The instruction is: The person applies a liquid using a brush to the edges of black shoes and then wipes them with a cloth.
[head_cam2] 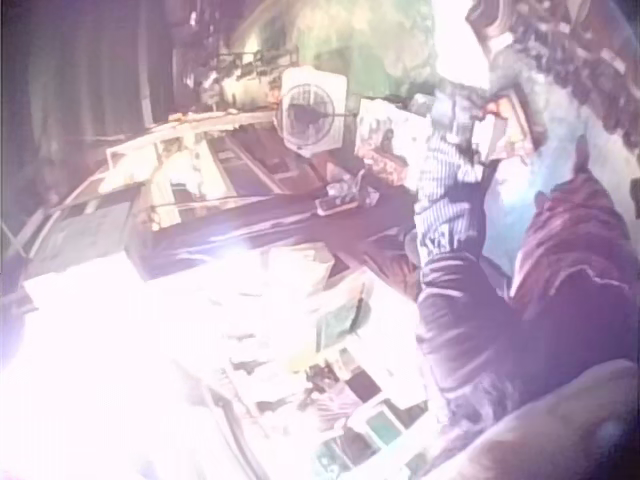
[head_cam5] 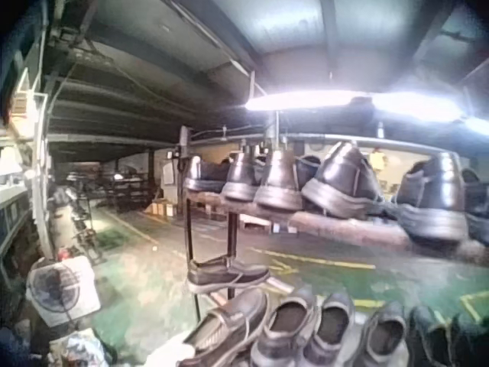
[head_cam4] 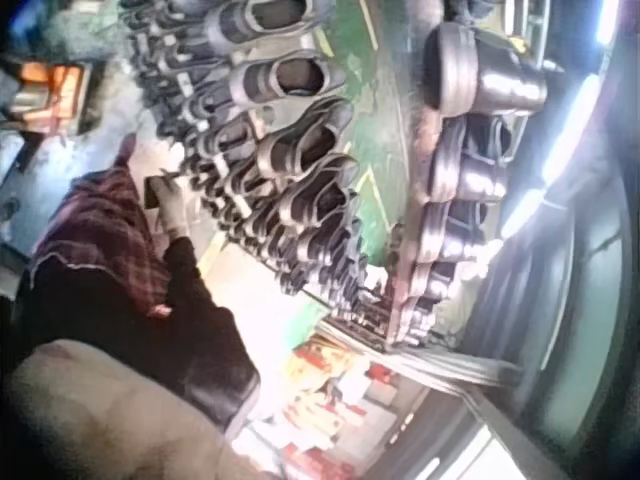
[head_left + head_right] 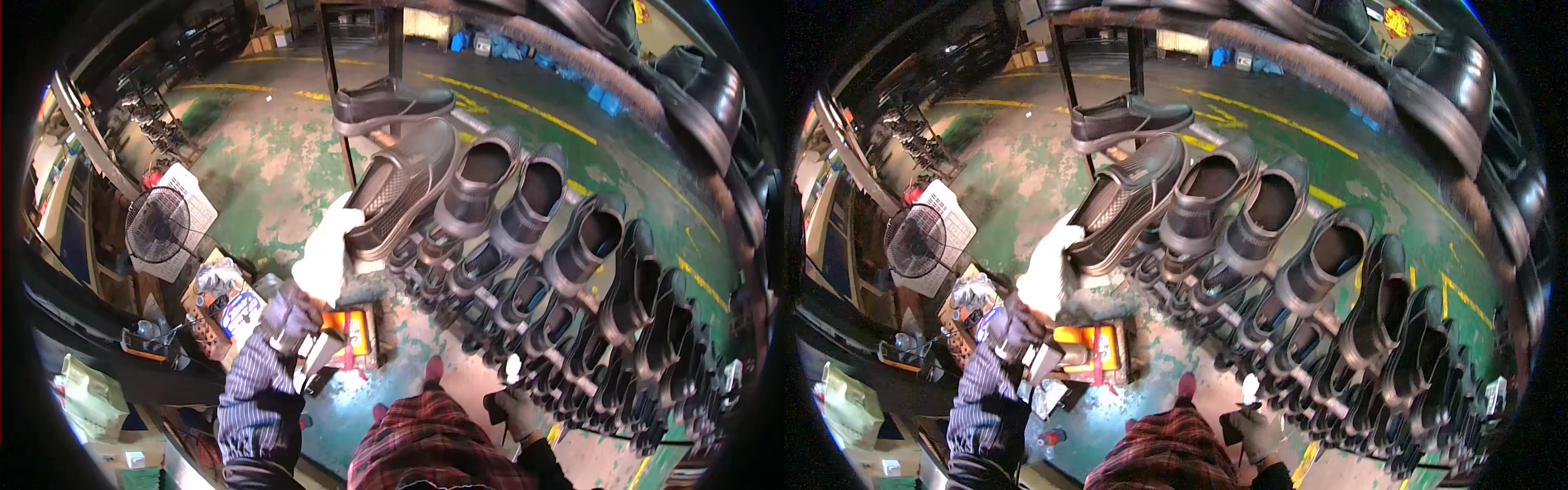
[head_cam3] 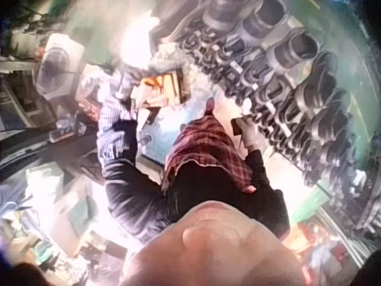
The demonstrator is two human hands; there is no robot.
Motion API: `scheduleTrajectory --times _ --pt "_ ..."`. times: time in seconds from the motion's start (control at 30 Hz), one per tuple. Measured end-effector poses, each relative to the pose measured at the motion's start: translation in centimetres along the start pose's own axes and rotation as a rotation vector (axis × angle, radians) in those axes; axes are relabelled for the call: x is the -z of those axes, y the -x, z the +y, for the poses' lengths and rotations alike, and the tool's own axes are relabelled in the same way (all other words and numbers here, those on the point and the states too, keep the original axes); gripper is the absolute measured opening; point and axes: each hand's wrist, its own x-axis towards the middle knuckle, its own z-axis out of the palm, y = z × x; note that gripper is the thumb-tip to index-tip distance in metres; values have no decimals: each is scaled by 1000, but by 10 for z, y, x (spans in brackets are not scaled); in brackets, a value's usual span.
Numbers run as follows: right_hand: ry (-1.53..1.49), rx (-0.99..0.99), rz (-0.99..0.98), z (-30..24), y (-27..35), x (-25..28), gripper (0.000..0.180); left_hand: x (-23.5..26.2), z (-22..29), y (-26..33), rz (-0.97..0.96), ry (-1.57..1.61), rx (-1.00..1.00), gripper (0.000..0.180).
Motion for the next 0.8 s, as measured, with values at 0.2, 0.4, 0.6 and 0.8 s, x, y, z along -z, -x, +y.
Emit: scheduleTrajectory --times 0.2,0.4,0.6,0.8 --pt "0 214 33 43 8 -41 22 45 -11 118 -73 62 30 66" --pt "32 491 -185 -79 111 -138 37 79 -63 268 218 17 464 63" --pt "1113 1159 -895 -58 101 -160 27 79 -153 346 -76 -35 419 27" --pt "939 791 -1109 -29 68 -139 23 86 -174 345 -437 -776 162 55"
